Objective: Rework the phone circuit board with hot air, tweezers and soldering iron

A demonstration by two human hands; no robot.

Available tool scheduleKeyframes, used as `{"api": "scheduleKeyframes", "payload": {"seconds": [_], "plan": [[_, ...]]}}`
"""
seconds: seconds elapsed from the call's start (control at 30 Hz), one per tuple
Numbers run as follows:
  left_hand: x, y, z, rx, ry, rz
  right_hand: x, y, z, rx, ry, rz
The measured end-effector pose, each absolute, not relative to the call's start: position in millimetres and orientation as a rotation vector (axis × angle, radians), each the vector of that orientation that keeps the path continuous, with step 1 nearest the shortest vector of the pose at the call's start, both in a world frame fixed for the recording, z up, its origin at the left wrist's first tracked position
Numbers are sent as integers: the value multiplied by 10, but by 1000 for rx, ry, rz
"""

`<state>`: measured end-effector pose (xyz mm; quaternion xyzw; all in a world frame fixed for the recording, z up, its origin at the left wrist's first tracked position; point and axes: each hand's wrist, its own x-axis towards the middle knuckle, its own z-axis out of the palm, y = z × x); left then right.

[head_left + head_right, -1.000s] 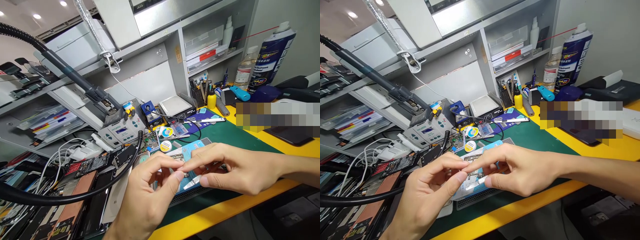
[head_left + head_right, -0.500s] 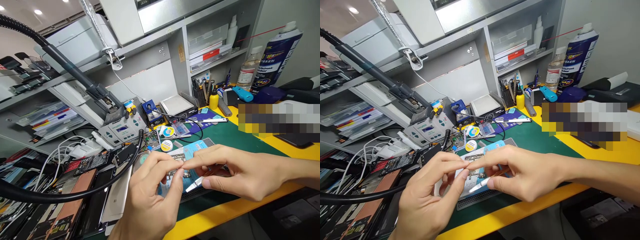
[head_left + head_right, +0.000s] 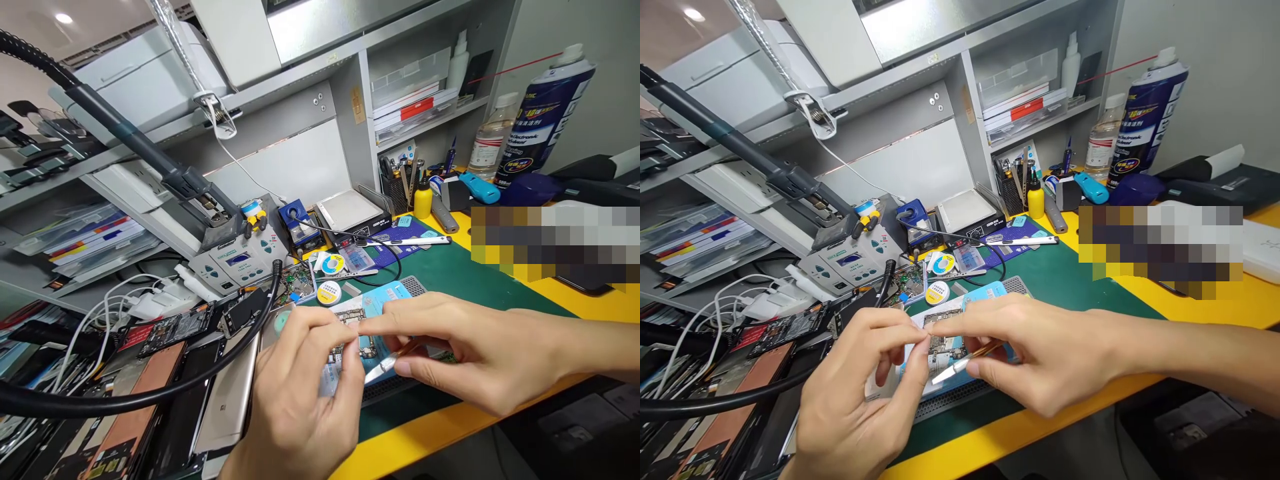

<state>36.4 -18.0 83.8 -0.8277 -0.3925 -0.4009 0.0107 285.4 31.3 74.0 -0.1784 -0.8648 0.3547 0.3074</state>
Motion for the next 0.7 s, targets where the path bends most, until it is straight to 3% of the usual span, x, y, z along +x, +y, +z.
{"api": "scheduleKeyframes", "payload": {"seconds": [0.27, 0.47, 0.7], "plan": [[441, -227, 902, -2800, -1647, -1683, 2889, 309, 693, -317, -2244, 924], [465, -253, 936, -2874, -1691, -2009, 2873, 307, 681, -319, -2226, 987], [475, -270, 956, -2866, -1681, -2145, 2834, 342, 675, -235, -2201, 1033]]}}
